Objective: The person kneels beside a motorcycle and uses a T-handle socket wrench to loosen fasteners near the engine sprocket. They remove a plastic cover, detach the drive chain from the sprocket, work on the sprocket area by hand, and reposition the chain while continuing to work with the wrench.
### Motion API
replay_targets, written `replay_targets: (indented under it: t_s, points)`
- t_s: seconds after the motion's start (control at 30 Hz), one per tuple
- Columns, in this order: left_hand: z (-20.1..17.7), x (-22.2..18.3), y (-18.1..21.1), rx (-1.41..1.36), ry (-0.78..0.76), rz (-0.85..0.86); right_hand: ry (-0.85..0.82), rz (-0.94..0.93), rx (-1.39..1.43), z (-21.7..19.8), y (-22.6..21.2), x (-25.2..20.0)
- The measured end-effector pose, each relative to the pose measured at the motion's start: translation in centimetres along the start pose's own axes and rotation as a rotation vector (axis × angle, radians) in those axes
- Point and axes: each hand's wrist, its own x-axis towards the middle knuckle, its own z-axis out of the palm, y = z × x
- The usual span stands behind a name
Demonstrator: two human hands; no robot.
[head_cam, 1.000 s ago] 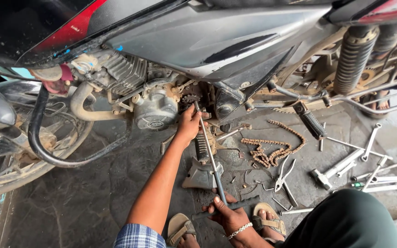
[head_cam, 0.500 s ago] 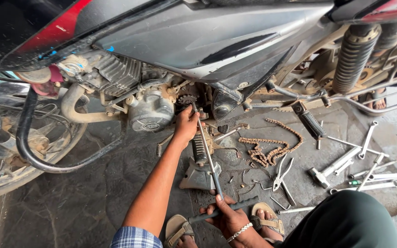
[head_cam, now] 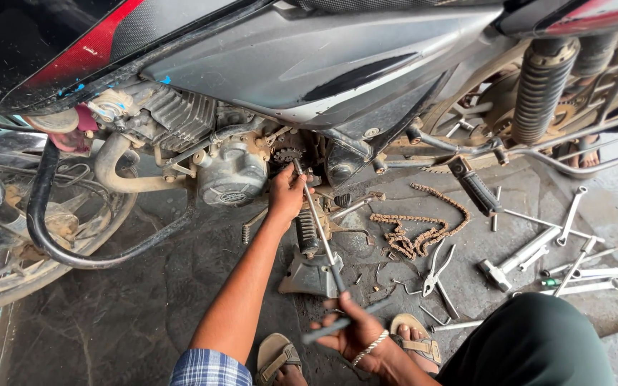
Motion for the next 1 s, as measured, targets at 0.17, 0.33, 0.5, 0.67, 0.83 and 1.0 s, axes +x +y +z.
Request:
replay_targets:
  t_s: [0.17, 0.33, 0.5, 0.67, 0.83, 1.0]
  points:
    - [-0.7, 0.1, 0.0, 0.107, -0.031, 0.033, 0.122, 0.02, -0.301, -0.1, 1.6, 1.0]
    - [1.1, -7.7, 3.6, 0.666, 0.133, 0.304, 0.048, -0.214, -0.322, 0.7, 3.5, 1.0]
    - [6.6, -19.4, 3.7, 0.944, -0.331, 0.42, 0.149, -0.271, -0.271, 1.8, 3.7, 1.1]
    - [11.2, -22.5, -1.8, 1.325, -0.673, 0.123, 0.099, -0.071, 0.236, -3.4, 4.5, 5.4]
    - [12.5, -21.5, -3.9, 1.123, -0.518, 0.261, -0.058, -0.247, 0.0, -14.3, 5.3, 11.8]
    - [9.3, -23.0, -2.6, 0.41, -0.355, 0.499, 0.051, -0.696, -0.621, -19.3, 2.6, 11.9]
